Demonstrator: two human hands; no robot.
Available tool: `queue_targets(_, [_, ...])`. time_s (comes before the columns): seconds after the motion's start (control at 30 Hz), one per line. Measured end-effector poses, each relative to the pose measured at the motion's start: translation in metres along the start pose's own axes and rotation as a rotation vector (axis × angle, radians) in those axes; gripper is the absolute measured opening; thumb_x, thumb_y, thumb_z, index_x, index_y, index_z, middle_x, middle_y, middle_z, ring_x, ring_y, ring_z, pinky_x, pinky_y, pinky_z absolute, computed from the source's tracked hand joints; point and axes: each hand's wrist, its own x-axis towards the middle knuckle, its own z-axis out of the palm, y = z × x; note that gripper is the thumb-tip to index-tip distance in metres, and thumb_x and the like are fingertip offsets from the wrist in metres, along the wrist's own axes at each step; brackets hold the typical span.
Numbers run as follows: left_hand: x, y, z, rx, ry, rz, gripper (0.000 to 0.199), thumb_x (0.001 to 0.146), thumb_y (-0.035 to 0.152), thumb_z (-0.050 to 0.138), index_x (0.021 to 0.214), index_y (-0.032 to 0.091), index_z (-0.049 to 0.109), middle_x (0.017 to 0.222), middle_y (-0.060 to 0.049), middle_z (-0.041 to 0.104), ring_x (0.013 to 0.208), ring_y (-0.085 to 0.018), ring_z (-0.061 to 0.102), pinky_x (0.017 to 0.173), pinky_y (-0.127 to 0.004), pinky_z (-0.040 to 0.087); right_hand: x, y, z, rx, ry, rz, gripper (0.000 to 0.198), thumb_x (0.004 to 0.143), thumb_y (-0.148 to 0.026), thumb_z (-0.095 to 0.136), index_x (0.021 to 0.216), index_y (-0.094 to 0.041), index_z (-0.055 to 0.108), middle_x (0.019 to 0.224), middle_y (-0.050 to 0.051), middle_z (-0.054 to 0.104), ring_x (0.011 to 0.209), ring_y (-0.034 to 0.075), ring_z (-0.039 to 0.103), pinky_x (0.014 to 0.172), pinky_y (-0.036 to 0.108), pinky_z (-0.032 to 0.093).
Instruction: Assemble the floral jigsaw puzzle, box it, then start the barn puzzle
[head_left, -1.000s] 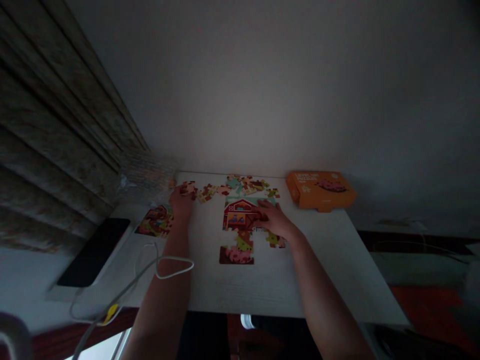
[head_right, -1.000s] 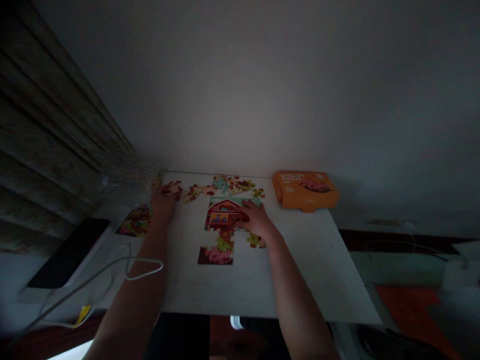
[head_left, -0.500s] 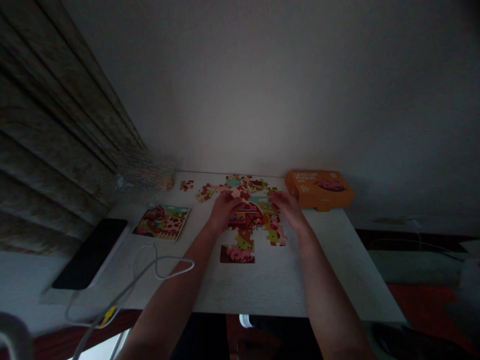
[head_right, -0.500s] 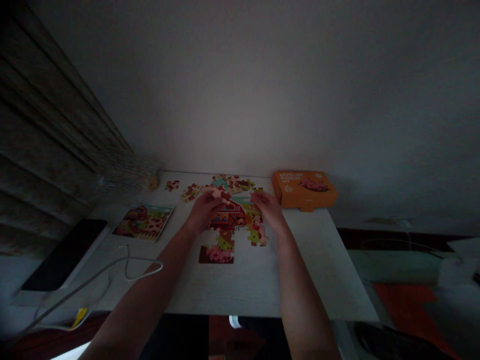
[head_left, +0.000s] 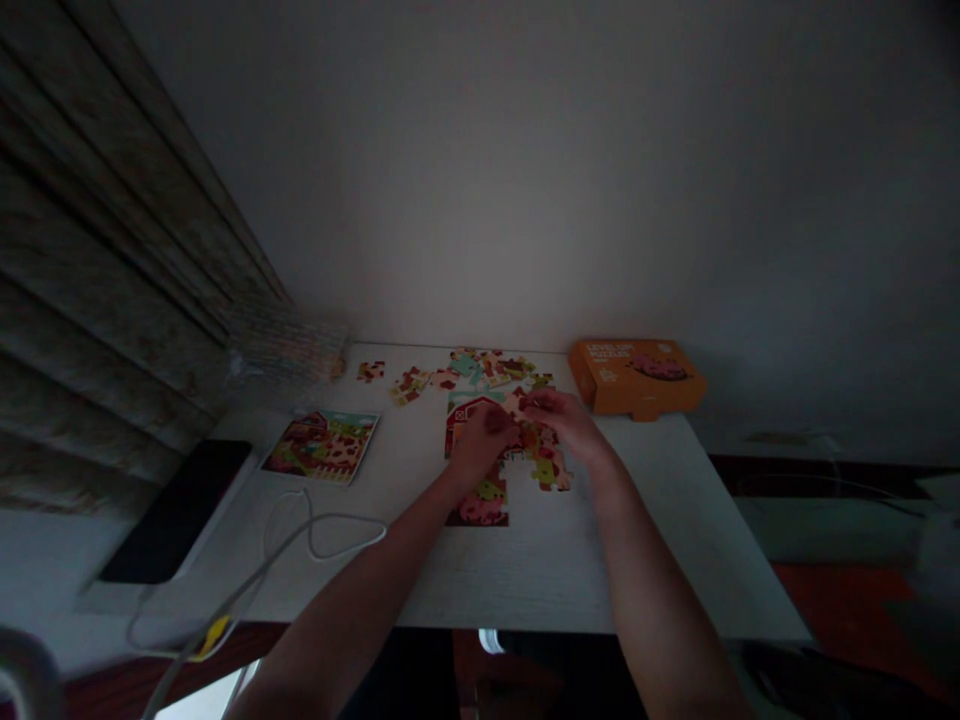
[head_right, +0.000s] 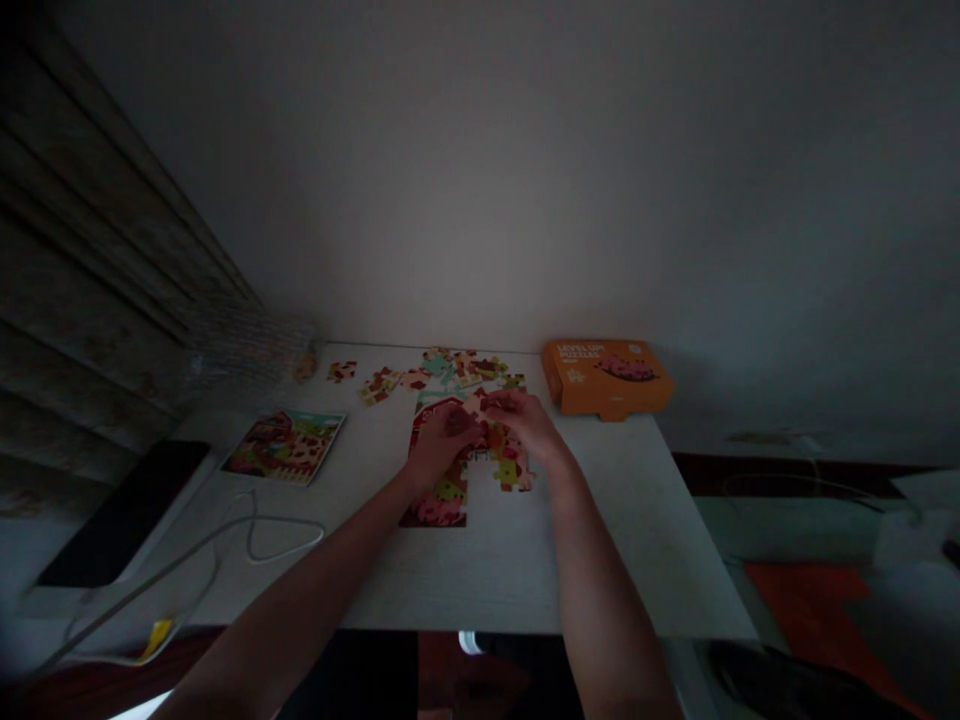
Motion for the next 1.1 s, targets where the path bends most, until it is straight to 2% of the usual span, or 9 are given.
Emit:
queue_targets(0.07, [-0.006,0.001,0.000,0.398,-0.075,0.178,0.046,0.083,0.035,0.078,0.123,0.018,0.063,0.131,-0.016,0.065,0.128,-0.031,0.060,0.115,-0.056,0.042,0.004,0.003,-0.004,0.058,0.142,-0.038,0.042,0.058,-0.047,0.089,0.090,-0.024,0.074,0.091,0.003,0.077,0.085,0.020,0.069,0.076,0.032,0.052])
queue_targets(0.13, [-0.012,0.003,0.001,0.729,-0.212,0.326,0.057,0.087,0.039,0.075,0.138,0.022,0.057,0.152,-0.016,0.051,0.146,-0.034,0.041,0.124,-0.062,0.022,0.008,0.007,-0.010,0.092,0.269,-0.056,0.050,0.056,-0.051,0.089,0.094,-0.024,0.072,0.090,0.003,0.076,0.079,0.019,0.067,0.070,0.030,0.050])
queue_targets(0.23, [-0.018,0.003,0.002,0.974,-0.371,0.364,0.057,0.094,0.052,0.063,0.147,0.033,0.051,0.164,-0.010,0.038,0.154,-0.035,0.027,0.124,-0.068,0.004,0.012,0.013,-0.018,0.029,0.378,-0.046,0.056,0.059,-0.059,0.085,0.099,-0.023,0.070,0.085,0.003,0.074,0.068,0.016,0.061,0.059,0.027,0.043])
queue_targets(0.43, [-0.019,0.005,-0.003,1.014,-0.427,0.231,0.058,0.095,0.058,0.057,0.149,0.038,0.051,0.165,-0.006,0.037,0.154,-0.035,0.028,0.123,-0.068,-0.004,0.008,0.012,-0.034,-0.175,0.301,0.002,0.062,0.071,-0.068,0.071,0.112,-0.022,0.072,0.099,0.009,0.076,0.062,0.014,0.055,0.052,0.027,0.037])
queue_targets(0.57, [-0.019,0.010,-0.012,1.003,-0.434,0.166,0.058,0.094,0.056,0.059,0.148,0.036,0.053,0.166,-0.007,0.036,0.154,-0.036,0.027,0.122,-0.070,-0.003,-0.003,0.005,-0.047,-0.244,0.158,0.116,0.051,0.071,-0.055,0.078,0.107,-0.019,0.076,0.101,0.009,0.078,0.071,0.017,0.063,0.057,0.027,0.044])
queue_targets(0.67, [-0.018,0.012,-0.020,1.013,-0.430,0.119,0.058,0.093,0.057,0.060,0.147,0.035,0.053,0.167,-0.009,0.034,0.154,-0.037,0.026,0.120,-0.073,-0.003,-0.010,0.001,-0.056,-0.308,0.021,0.245,0.035,0.069,-0.039,0.082,0.096,-0.018,0.077,0.095,0.009,0.079,0.077,0.020,0.068,0.063,0.028,0.049])
queue_targets(0.77, [-0.017,0.013,-0.026,1.028,-0.419,0.099,0.058,0.092,0.055,0.062,0.146,0.034,0.054,0.167,-0.009,0.034,0.154,-0.037,0.026,0.118,-0.075,-0.005,-0.014,0.001,-0.060,-0.352,-0.067,0.349,0.028,0.069,-0.029,0.083,0.093,-0.017,0.075,0.086,0.008,0.078,0.069,0.018,0.067,0.060,0.028,0.048])
queue_targets(0.9, [-0.016,0.017,-0.029,1.034,-0.449,0.081,0.057,0.092,0.051,0.063,0.145,0.034,0.053,0.167,-0.010,0.033,0.154,-0.038,0.026,0.118,-0.077,0.000,-0.015,0.005,-0.056,-0.376,-0.107,0.346,0.026,0.070,-0.023,0.081,0.093,-0.017,0.069,0.077,0.006,0.077,0.063,0.016,0.066,0.055,0.025,0.045])
queue_targets(1.1, [-0.016,0.022,-0.033,1.025,-0.485,0.058,0.055,0.090,0.046,0.066,0.143,0.034,0.056,0.167,-0.011,0.033,0.153,-0.040,0.027,0.117,-0.079,0.003,-0.014,0.010,-0.047,-0.520,-0.112,0.323,0.030,0.067,-0.026,0.085,0.075,-0.021,0.057,0.060,-0.001,0.068,0.057,0.016,0.066,0.052,0.024,0.043])
